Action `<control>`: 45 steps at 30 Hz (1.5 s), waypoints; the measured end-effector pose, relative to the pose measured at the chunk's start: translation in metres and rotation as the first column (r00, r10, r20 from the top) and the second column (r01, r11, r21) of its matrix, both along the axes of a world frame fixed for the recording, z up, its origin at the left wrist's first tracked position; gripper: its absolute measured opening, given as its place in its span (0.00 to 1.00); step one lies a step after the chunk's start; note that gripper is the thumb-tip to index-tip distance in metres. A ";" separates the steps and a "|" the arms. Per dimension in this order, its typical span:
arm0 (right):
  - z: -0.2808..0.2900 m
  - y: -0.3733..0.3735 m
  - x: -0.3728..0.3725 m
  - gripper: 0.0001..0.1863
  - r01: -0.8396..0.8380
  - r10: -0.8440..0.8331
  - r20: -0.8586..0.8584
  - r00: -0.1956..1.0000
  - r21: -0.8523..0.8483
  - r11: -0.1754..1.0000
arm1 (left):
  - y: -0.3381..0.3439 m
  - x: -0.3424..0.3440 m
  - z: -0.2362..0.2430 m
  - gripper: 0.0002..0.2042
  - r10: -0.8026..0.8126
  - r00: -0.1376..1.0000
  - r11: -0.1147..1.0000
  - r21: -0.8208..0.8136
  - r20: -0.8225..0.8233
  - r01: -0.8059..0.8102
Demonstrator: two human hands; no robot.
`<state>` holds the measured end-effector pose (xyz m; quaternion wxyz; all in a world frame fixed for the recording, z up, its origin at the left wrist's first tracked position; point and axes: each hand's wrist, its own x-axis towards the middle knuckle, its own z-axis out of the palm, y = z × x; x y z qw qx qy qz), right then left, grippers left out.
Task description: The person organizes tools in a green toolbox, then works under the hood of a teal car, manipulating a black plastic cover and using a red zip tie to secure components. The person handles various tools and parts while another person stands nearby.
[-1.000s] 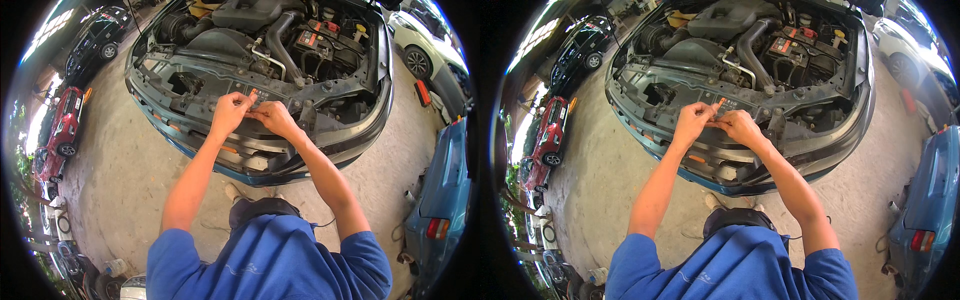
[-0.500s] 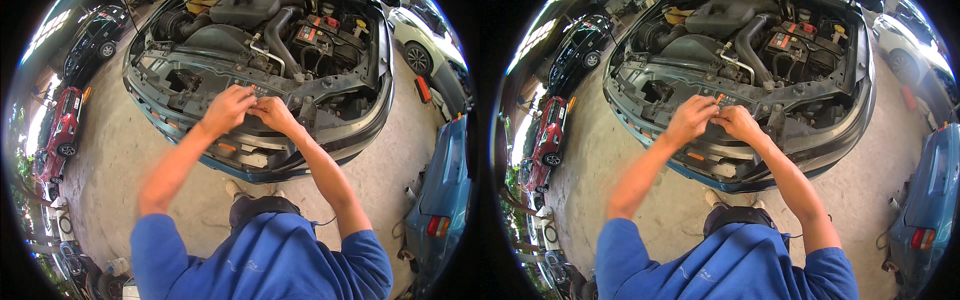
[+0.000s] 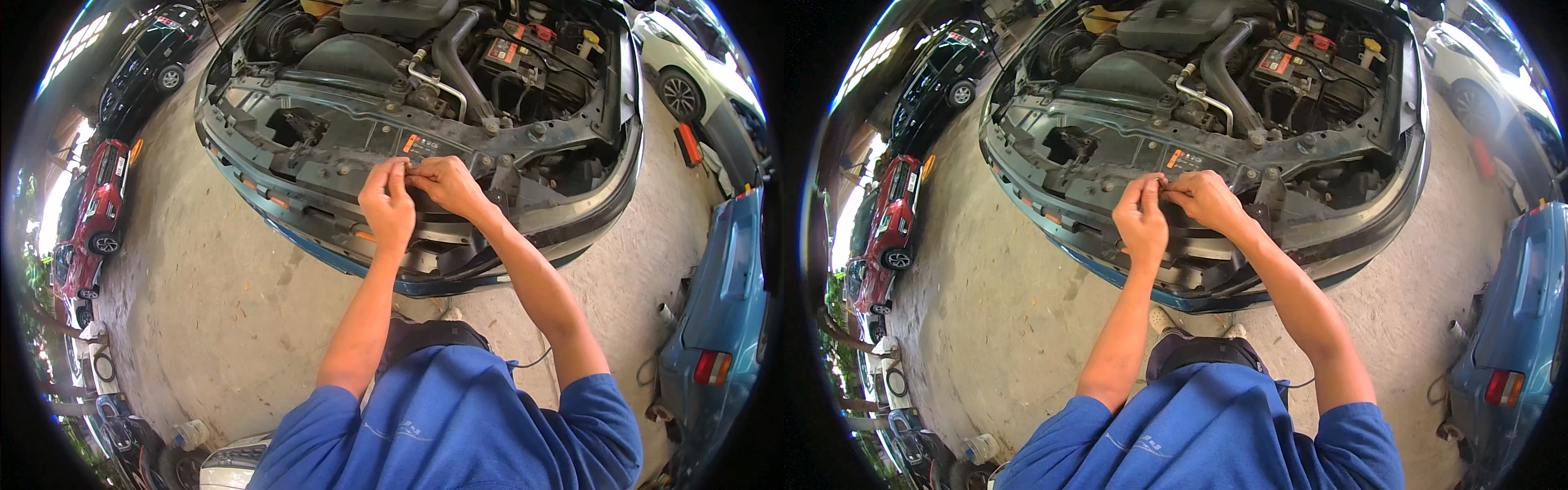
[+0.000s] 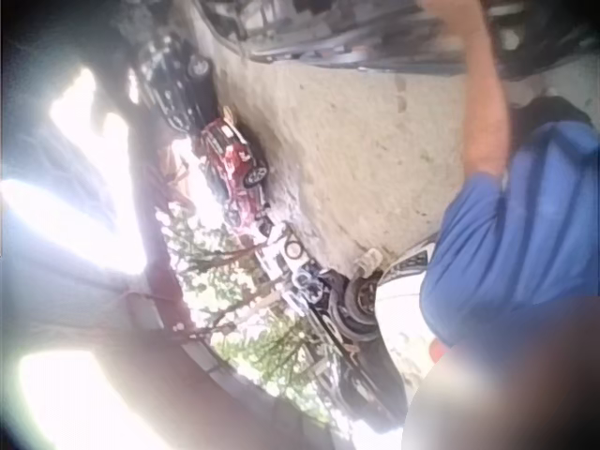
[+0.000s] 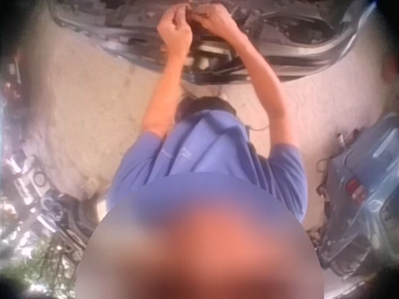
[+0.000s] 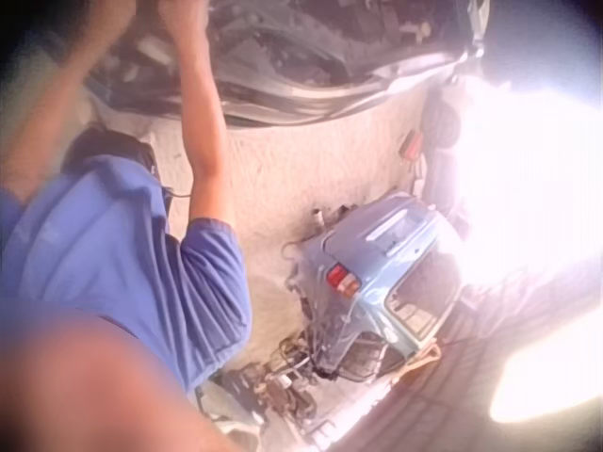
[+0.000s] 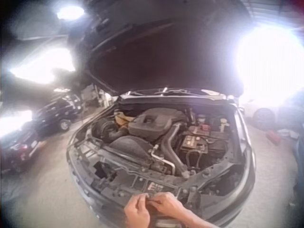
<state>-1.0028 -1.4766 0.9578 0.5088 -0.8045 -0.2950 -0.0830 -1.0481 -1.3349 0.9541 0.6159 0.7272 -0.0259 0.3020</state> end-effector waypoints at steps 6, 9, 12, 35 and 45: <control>0.002 -0.004 -0.002 0.11 0.045 -0.057 -0.062 0.996 -0.177 0.983 | 0.038 0.030 0.021 0.11 -0.655 0.717 0.726 -0.464 -0.239 0.508; 0.002 -0.001 -0.002 0.11 0.032 -0.031 0.004 0.999 -0.084 0.996 | 0.037 0.024 0.035 0.14 -0.392 0.831 0.919 -0.130 -0.395 0.372; 0.000 0.000 -0.001 0.10 0.048 -0.047 0.014 0.999 -0.079 0.996 | 0.030 0.014 0.049 0.15 -0.094 0.913 0.941 0.263 -0.398 0.212; -0.011 -0.004 0.004 0.11 0.045 -0.046 -0.022 0.999 -0.056 0.997 | 0.012 0.000 0.027 0.11 -0.131 0.990 0.963 0.230 -0.043 0.138; -0.011 0.000 0.003 0.07 0.085 -0.085 0.009 0.996 -0.123 0.989 | 0.000 -0.002 0.017 0.05 0.129 0.983 0.861 0.477 0.129 -0.175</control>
